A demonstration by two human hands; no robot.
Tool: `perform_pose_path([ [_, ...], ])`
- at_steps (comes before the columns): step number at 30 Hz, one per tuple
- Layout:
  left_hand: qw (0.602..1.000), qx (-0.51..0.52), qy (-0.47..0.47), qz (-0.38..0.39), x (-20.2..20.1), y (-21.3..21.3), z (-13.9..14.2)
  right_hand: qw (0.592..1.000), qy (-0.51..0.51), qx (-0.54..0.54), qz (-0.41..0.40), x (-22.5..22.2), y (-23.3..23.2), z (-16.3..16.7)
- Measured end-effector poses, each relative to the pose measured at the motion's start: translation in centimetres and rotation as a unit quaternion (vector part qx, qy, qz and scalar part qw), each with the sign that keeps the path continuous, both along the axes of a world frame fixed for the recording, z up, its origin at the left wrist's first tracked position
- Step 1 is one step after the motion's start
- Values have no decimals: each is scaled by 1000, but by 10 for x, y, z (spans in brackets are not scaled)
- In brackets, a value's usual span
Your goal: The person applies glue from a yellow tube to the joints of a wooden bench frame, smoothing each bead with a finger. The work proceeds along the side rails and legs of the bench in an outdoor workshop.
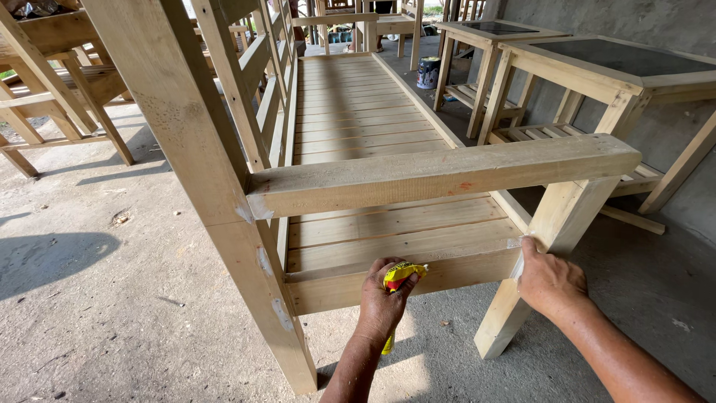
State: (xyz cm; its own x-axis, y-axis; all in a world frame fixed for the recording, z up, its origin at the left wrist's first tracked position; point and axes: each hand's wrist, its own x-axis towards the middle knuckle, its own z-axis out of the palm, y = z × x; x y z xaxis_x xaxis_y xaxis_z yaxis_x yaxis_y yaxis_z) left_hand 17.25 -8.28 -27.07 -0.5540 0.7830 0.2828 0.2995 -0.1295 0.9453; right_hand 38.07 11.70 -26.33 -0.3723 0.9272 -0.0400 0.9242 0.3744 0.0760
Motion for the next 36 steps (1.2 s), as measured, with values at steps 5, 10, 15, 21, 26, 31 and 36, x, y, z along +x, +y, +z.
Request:
perform_pose_path([
  [5,1000,-14,11,4,-2,0,-1,998,-46,26,24,5,-5,2],
  [10,1000,-17,16,4,-4,1,-4,999,-40,26,25,4,-21,-2],
  [15,1000,-18,-14,-1,-5,4,-15,996,41,-68,-29,20,-18,-40],
  [21,1000,-2,-21,1,4,18,-33,764,469,-368,-246,38,-45,-102],
  [26,997,6,-62,-42,17,29,-43,614,592,-416,-315,33,-64,-117],
  [31,990,-38,-123,-61,32,40,-55,534,663,-408,-329,28,-66,-126],
  [36,994,-19,-83,-73,50,57,-77,435,734,-398,-338,23,-58,-145],
])
